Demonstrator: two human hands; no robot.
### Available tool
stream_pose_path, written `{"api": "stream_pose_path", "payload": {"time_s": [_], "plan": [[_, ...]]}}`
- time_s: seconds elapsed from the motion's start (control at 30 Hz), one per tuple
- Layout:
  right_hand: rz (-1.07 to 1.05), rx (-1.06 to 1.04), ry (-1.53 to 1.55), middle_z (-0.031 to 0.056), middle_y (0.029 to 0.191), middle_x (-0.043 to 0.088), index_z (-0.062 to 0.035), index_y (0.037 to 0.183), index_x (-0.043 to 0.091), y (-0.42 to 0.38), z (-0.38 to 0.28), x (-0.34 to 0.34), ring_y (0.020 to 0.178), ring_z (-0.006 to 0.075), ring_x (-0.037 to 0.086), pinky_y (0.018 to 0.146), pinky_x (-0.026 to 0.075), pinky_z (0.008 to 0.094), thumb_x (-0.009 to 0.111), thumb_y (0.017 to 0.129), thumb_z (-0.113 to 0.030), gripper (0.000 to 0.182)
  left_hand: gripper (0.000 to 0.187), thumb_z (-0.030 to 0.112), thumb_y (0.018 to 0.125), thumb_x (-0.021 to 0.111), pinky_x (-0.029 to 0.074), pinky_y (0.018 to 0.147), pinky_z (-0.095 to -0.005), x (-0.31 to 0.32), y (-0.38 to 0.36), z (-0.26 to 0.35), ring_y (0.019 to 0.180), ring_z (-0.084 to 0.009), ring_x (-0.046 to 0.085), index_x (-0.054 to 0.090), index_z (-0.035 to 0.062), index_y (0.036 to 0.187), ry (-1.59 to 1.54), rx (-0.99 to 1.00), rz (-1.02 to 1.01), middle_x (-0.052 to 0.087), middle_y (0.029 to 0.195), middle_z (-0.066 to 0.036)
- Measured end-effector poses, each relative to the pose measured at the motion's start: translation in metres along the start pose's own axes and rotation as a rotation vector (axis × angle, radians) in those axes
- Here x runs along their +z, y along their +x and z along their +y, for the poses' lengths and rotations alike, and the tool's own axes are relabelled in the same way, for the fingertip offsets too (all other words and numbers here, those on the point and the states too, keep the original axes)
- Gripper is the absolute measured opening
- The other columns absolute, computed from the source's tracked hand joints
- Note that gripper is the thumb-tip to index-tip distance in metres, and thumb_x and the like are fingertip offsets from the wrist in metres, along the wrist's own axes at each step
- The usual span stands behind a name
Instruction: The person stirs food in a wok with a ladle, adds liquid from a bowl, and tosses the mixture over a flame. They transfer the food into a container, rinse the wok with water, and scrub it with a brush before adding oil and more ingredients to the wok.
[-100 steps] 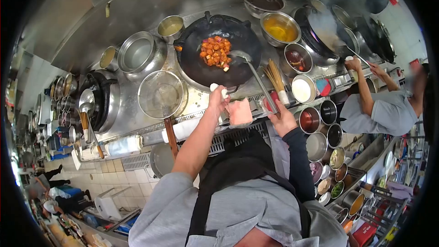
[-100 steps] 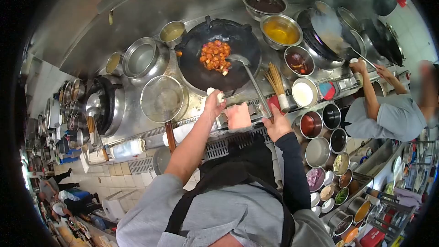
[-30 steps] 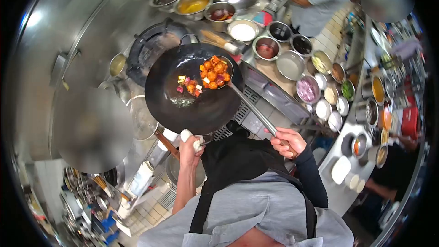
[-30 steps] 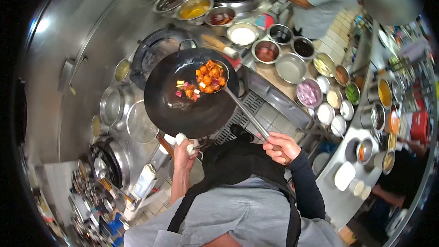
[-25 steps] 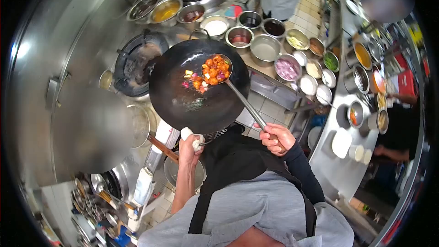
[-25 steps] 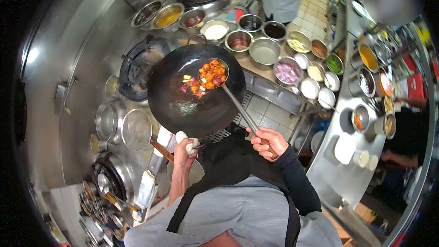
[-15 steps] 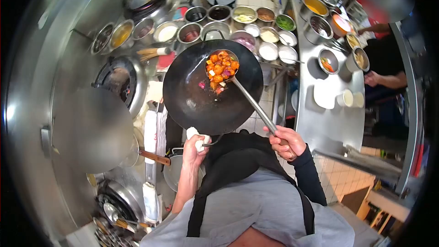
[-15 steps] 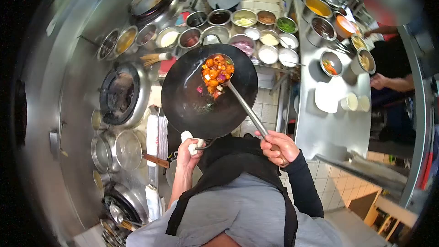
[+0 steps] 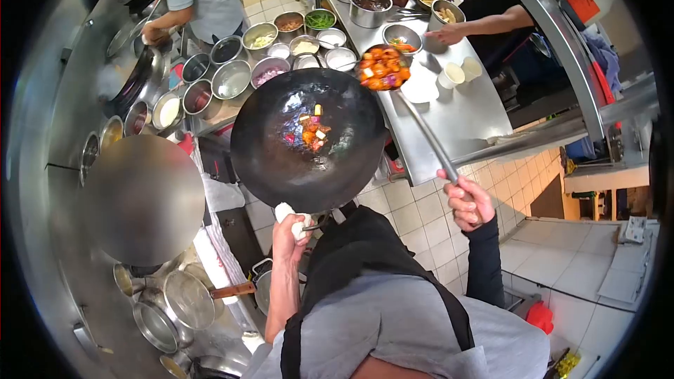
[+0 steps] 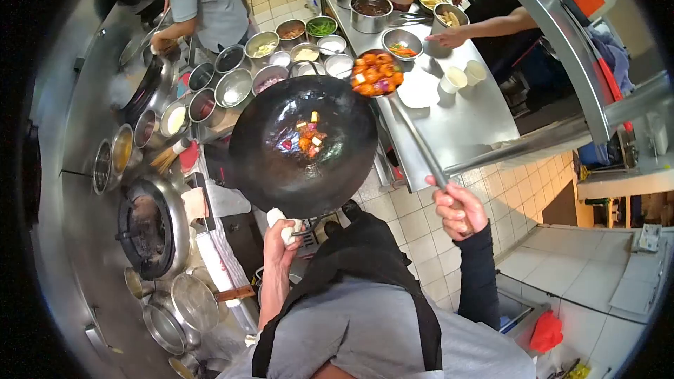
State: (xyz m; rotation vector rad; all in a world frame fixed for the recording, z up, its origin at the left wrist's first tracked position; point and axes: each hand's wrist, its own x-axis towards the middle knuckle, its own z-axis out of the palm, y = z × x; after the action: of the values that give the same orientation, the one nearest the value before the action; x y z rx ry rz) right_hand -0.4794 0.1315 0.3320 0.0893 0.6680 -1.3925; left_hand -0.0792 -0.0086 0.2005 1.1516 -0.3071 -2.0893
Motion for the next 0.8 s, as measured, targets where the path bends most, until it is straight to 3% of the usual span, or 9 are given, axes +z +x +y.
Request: {"api": "stream_pose_path", "payload": {"time_s": [0.13,0.17,0.3,0.53,0.73,0.8], "plan": [[0.184,-0.163,-0.368,0.0007,0.082,0.049,-0.0001,0.136,0.051,0.008,-0.021,-0.015,0.053,0.0034,0.037,0.036,0.028,0.0179,0.05,0.106,-0.016,0.033,0.018,0.008,0.085,0.063,0.033,0.035,-0.0236,-0.014,-0.003,-0.004,0.047,-0.0177,0.054,0.06,-0.0086,0.091,0.029,-0.017,-0.017,0.066,0.078,-0.022],[0.274,-0.192,-0.491,0.0013,0.079,0.051,-0.0032,0.12,0.055,0.015,-0.025,-0.011,0.052,0.0048,0.039,0.037,0.03,0.0206,0.051,0.104,-0.014,0.019,0.019,0.008,0.085,0.063,0.033,0.035,-0.0236,-0.017,-0.006,-0.005,0.047,-0.0173,0.054,0.06,-0.0095,0.09,0.03,-0.021,-0.034,0.066,0.078,-0.022],[0.517,-0.248,-0.773,0.0025,0.073,0.053,-0.006,0.097,0.051,0.053,-0.037,-0.033,0.048,0.0089,0.045,0.035,0.035,0.0273,0.055,0.1,-0.013,0.008,0.019,0.008,0.085,0.062,0.034,0.034,-0.0243,-0.03,-0.017,-0.009,0.047,-0.0177,0.054,0.059,-0.0098,0.09,0.024,-0.007,-0.006,0.066,0.078,-0.022],[0.696,-0.312,-0.906,0.0039,0.071,0.05,-0.0028,0.101,0.052,0.092,-0.014,-0.062,0.046,0.0129,0.049,0.034,0.038,0.0315,0.055,0.099,-0.014,0.012,0.017,0.008,0.086,0.061,0.033,0.035,-0.0241,-0.046,-0.032,-0.018,0.048,-0.0184,0.054,0.056,-0.0071,0.092,-0.026,-0.007,0.122,0.065,0.077,-0.021],[0.691,-0.395,-1.058,0.0045,0.066,0.05,-0.0002,0.106,0.055,0.087,-0.023,-0.068,0.046,0.0154,0.052,0.034,0.038,0.0337,0.054,0.099,-0.013,0.015,0.016,0.008,0.088,0.059,0.035,0.035,-0.0231,-0.035,-0.035,-0.021,0.05,-0.0194,0.055,0.057,-0.0075,0.092,-0.077,0.021,0.194,0.065,0.078,-0.022],[0.659,-0.543,-1.262,0.004,0.064,0.049,0.0005,0.109,0.056,0.094,-0.026,-0.095,0.046,0.0152,0.052,0.034,0.037,0.034,0.054,0.098,-0.013,0.017,0.017,0.008,0.088,0.059,0.035,0.035,-0.0229,-0.033,-0.034,-0.022,0.05,-0.0194,0.055,0.057,-0.008,0.092,-0.087,0.039,0.195,0.065,0.079,-0.022]]}}
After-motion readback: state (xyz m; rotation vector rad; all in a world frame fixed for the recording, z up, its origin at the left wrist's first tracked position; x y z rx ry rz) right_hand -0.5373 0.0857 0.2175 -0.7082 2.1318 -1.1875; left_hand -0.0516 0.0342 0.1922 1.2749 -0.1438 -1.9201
